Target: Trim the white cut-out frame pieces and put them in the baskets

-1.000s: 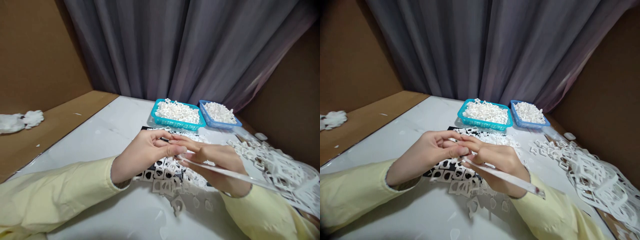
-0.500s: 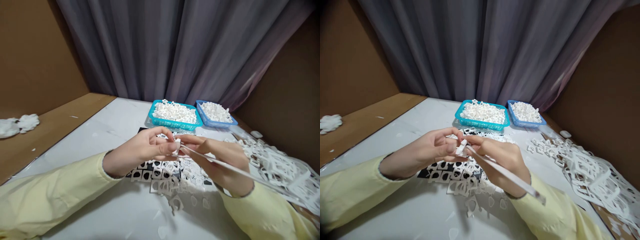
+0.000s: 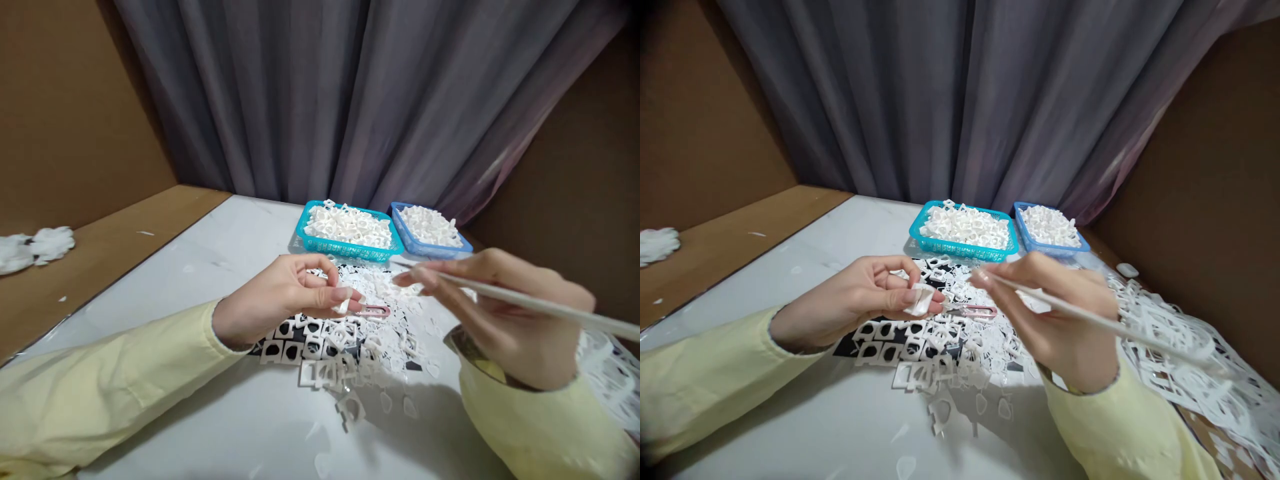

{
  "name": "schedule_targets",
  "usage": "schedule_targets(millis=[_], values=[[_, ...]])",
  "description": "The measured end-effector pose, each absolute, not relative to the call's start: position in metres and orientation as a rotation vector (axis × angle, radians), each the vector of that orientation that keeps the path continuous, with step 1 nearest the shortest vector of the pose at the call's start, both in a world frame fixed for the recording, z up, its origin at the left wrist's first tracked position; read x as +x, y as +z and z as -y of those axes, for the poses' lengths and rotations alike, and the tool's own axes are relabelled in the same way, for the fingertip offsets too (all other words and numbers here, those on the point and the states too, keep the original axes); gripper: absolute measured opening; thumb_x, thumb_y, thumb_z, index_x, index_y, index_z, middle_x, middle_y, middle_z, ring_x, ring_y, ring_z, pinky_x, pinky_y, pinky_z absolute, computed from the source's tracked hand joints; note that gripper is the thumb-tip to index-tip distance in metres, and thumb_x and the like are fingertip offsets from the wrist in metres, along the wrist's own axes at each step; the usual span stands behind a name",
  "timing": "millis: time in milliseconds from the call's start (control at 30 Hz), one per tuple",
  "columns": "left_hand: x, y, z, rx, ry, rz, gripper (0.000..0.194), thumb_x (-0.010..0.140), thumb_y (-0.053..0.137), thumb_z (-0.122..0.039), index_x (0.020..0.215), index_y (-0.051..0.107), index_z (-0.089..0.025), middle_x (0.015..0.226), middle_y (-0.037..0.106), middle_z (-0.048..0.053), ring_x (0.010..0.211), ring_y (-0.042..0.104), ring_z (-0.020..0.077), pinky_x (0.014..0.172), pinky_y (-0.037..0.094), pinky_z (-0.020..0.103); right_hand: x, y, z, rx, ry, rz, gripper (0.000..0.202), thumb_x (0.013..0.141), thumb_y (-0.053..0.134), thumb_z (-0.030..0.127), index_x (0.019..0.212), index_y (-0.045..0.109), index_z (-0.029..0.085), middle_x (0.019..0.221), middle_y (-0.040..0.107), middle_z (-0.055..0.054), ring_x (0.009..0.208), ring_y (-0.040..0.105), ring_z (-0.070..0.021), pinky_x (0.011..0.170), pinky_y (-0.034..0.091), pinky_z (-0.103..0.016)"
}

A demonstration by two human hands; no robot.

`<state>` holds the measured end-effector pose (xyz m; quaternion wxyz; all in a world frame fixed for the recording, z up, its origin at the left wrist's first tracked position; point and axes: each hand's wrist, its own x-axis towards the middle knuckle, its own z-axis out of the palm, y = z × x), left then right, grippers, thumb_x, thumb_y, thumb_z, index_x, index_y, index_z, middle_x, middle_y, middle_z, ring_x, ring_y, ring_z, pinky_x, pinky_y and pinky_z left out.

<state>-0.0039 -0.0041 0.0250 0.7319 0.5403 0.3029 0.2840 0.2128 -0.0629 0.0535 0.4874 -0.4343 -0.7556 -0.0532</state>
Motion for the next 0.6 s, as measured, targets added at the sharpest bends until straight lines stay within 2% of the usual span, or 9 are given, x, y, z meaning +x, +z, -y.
schedule_targets(millis=[133, 200, 267, 300, 400, 600], values=[[-0.004, 0.025, 0.004, 1.197, 0.645, -0.669, 0.016, 0.074, 0.069, -0.023, 0.074, 0.054, -0.018, 0.070, 0.072, 0.001, 0.091, 0.067, 0.0207, 0.077, 0.051, 0.027, 0.226, 0.056, 0.053, -1.054, 0.008, 1.679, 0.013, 0.079, 0.064, 0.023, 0.091, 0.065, 0.021, 0.065, 0.070, -0.002, 0.057, 0.066, -0.0174, 0.047, 0.055, -0.028], [-0.005, 0.025, 0.004, 1.233, 0.668, -0.695, 0.016, 0.074, 0.069, -0.025, 0.076, 0.055, -0.018, 0.072, 0.072, 0.001, 0.084, 0.069, 0.0188, 0.072, 0.052, 0.025, 0.234, 0.044, 0.041, -1.054, 0.116, 1.721, 0.022, 0.089, 0.049, 0.023, 0.108, 0.059, 0.020, 0.071, 0.070, -0.003, 0.061, 0.067, -0.0160, 0.050, 0.055, -0.027], [-0.004, 0.026, 0.004, 1.291, 0.693, -0.721, 0.016, 0.074, 0.069, -0.027, 0.076, 0.056, -0.018, 0.071, 0.072, 0.001, 0.079, 0.068, 0.0171, 0.069, 0.051, 0.023, 0.244, 0.024, 0.025, -1.130, 0.241, 1.992, 0.033, 0.095, 0.029, 0.022, 0.123, 0.047, 0.017, 0.078, 0.069, -0.005, 0.064, 0.067, -0.0144, 0.052, 0.054, -0.026], [-0.004, 0.027, 0.005, 1.325, 0.702, -0.728, 0.016, 0.074, 0.069, -0.027, 0.075, 0.056, -0.018, 0.068, 0.071, 0.000, 0.079, 0.068, 0.0169, 0.068, 0.051, 0.022, 0.248, 0.012, 0.017, -1.179, 0.187, 2.222, 0.034, 0.094, 0.031, 0.023, 0.122, 0.047, 0.015, 0.075, 0.068, -0.005, 0.062, 0.066, -0.0135, 0.054, 0.053, -0.026], [-0.003, 0.030, 0.008, 1.419, 0.733, -0.743, 0.016, 0.072, 0.070, -0.027, 0.072, 0.056, -0.018, 0.063, 0.070, 0.000, 0.082, 0.067, 0.0187, 0.065, 0.049, 0.022, 0.257, -0.024, -0.001, -1.249, 0.096, 2.389, 0.027, 0.085, 0.050, 0.031, 0.100, 0.062, 0.013, 0.063, 0.063, -0.005, 0.053, 0.060, -0.0152, 0.053, 0.049, -0.028], [-0.001, 0.034, 0.016, 1.529, 0.913, -0.864, 0.015, 0.068, 0.072, -0.028, 0.072, 0.062, -0.018, 0.071, 0.071, 0.003, 0.078, 0.068, 0.0232, 0.063, 0.053, 0.028, 0.254, -0.061, -0.006, -1.252, 0.102, 2.620, 0.024, 0.083, 0.055, 0.037, 0.096, 0.065, 0.019, 0.079, 0.061, -0.008, 0.070, 0.061, -0.0162, 0.063, 0.049, -0.026]])
